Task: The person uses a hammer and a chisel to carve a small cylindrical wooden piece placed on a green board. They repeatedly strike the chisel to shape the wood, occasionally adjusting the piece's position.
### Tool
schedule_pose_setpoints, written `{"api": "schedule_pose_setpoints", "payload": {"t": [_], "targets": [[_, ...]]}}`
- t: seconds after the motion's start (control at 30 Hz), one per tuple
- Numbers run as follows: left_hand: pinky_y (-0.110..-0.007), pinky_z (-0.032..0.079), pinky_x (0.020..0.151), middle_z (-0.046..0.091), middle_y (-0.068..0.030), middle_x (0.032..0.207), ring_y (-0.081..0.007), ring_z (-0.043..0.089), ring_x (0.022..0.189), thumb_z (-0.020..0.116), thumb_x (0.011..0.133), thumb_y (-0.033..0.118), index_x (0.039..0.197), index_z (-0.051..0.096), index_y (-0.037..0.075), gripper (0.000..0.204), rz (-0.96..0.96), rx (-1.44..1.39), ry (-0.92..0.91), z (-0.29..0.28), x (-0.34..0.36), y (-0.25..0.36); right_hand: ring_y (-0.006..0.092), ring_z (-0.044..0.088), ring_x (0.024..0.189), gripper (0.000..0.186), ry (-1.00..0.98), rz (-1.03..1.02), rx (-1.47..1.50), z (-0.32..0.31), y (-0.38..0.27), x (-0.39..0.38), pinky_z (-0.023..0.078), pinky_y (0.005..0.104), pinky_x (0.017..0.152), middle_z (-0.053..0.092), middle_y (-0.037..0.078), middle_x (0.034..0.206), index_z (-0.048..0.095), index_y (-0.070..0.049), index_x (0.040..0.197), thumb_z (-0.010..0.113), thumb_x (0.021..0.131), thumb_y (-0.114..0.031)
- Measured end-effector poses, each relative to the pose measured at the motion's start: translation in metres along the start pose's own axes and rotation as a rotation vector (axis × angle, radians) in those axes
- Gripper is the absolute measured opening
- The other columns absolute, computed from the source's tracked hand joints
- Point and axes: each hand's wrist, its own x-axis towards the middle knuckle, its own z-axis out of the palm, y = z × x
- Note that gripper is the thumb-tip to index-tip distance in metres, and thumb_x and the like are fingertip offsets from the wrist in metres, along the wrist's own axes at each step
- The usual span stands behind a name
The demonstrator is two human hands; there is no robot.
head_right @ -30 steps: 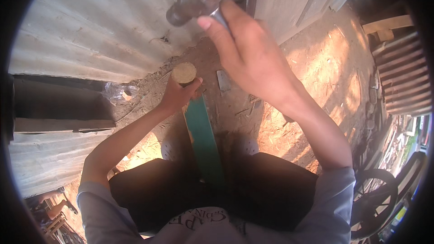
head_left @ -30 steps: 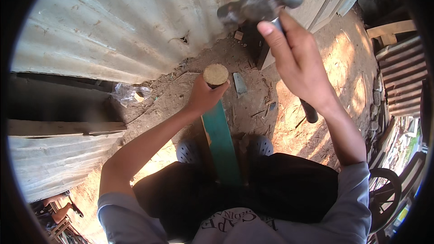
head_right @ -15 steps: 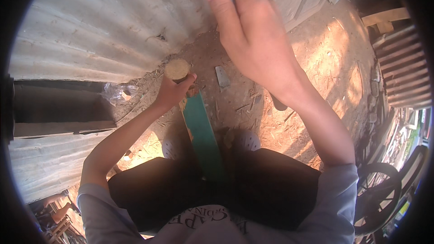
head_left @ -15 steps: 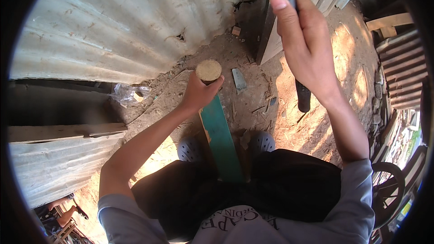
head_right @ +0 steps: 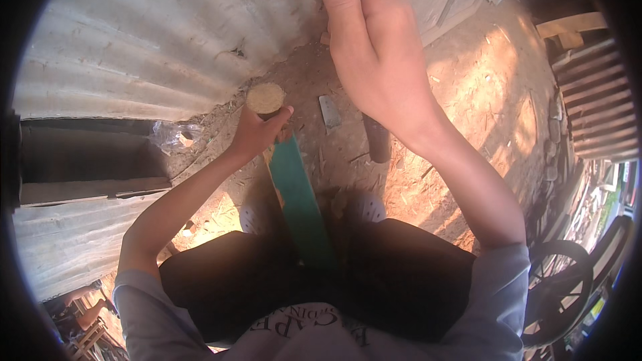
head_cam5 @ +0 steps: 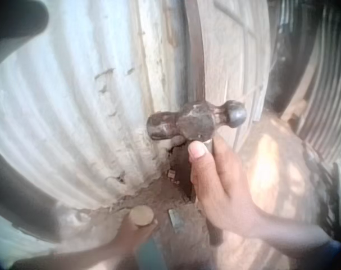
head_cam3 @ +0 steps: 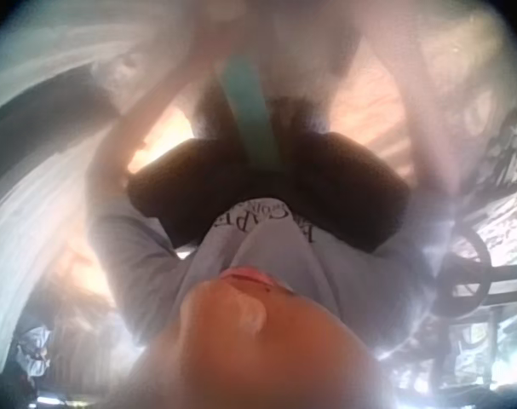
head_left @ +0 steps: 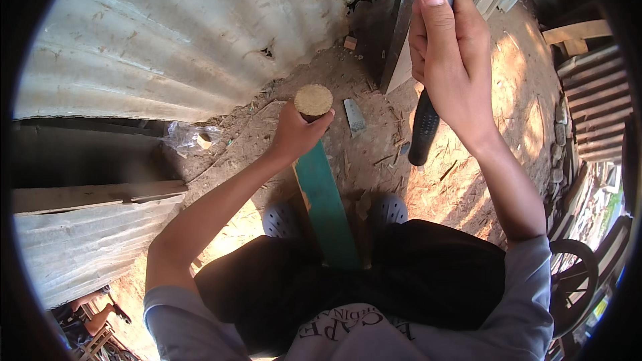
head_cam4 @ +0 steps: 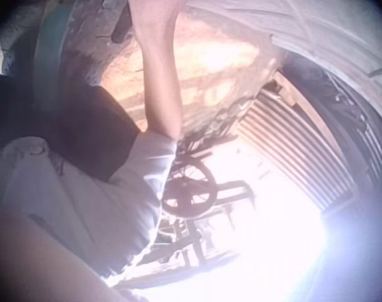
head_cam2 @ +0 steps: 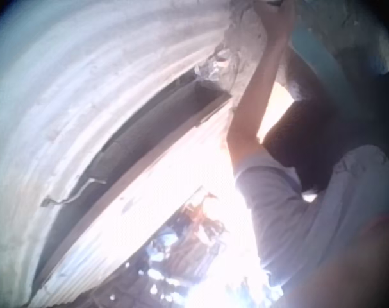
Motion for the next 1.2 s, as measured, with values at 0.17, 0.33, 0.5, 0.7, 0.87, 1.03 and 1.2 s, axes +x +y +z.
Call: {"api": "schedule_pose_setpoints", "payload": {"t": [0.17,0.33,0.5,0.7,0.87,1.03,1.2], "targets": [[-0.029,0.048,0.070,0.062,-0.0023,0.083,-0.0117,0.060,0.076,0.068,0.083,0.017,0.096,0.057,0.001,0.023,0.067,-0.054,-0.049,0.007,0.003,-0.010,0.0415,0.062,0.064,0.032,-0.268,0.056,-0.263,0.021,0.048,-0.031,0.045,0.0424,0.054,0.059,0.025,0.069,0.048,0.005,0.107,0.050,0.097,-0.025],[-0.028,0.048,0.066,0.062,-0.0027,0.082,-0.0109,0.060,0.076,0.067,0.083,0.013,0.096,0.057,0.001,0.020,0.029,0.027,-0.041,0.000,-0.001,-0.003,0.0375,0.061,0.059,0.030,-0.231,0.033,-0.230,-0.004,0.011,-0.010,0.044,0.0429,0.053,0.057,0.022,0.065,0.047,0.005,0.107,0.049,0.097,-0.023],[-0.030,0.048,0.061,0.066,-0.0064,0.072,-0.0121,0.062,0.067,0.068,0.080,0.016,0.081,0.062,-0.001,0.017,0.037,-0.019,0.003,0.002,0.006,-0.010,0.0324,0.058,0.054,0.028,0.094,-0.070,0.055,0.013,0.018,-0.016,0.044,0.0407,0.052,0.055,0.018,0.060,0.047,0.005,0.105,0.049,0.097,-0.021],[-0.027,0.043,0.051,0.059,-0.0020,0.071,-0.0083,0.057,0.060,0.065,0.084,0.016,0.091,0.057,0.003,0.017,0.074,-0.038,-0.024,0.005,0.006,-0.008,0.0413,0.060,0.059,0.027,-0.389,0.050,-0.225,0.018,0.040,-0.016,0.043,0.0439,0.054,0.059,0.023,0.065,0.048,0.005,0.100,0.049,0.097,-0.022],[-0.030,0.049,0.063,0.066,-0.0074,0.074,-0.0122,0.063,0.070,0.067,0.081,0.014,0.087,0.063,-0.002,0.018,-0.016,-0.013,-0.005,0.002,0.001,-0.002,0.0346,0.058,0.054,0.027,-0.008,0.014,0.046,0.008,0.024,-0.001,0.041,0.0413,0.052,0.056,0.019,0.063,0.047,0.003,0.098,0.047,0.098,-0.025],[-0.024,0.042,0.052,0.059,-0.0013,0.071,-0.0049,0.054,0.060,0.065,0.085,0.018,0.091,0.057,0.002,0.019,0.035,-0.088,-0.011,0.010,0.000,-0.010,0.0434,0.058,0.061,0.028,-0.396,0.001,-0.396,0.034,0.060,-0.035,0.043,0.0459,0.055,0.057,0.024,0.063,0.046,0.005,0.102,0.049,0.097,-0.023],[-0.026,0.044,0.057,0.060,-0.0017,0.072,-0.0084,0.056,0.065,0.068,0.082,0.014,0.088,0.060,0.003,0.015,0.056,-0.025,-0.102,-0.003,-0.002,-0.007,0.0447,0.058,0.065,0.027,-0.473,0.204,-0.191,0.013,0.045,-0.035,0.043,0.0466,0.058,0.058,0.025,0.065,0.048,0.005,0.099,0.051,0.096,-0.022]]}}
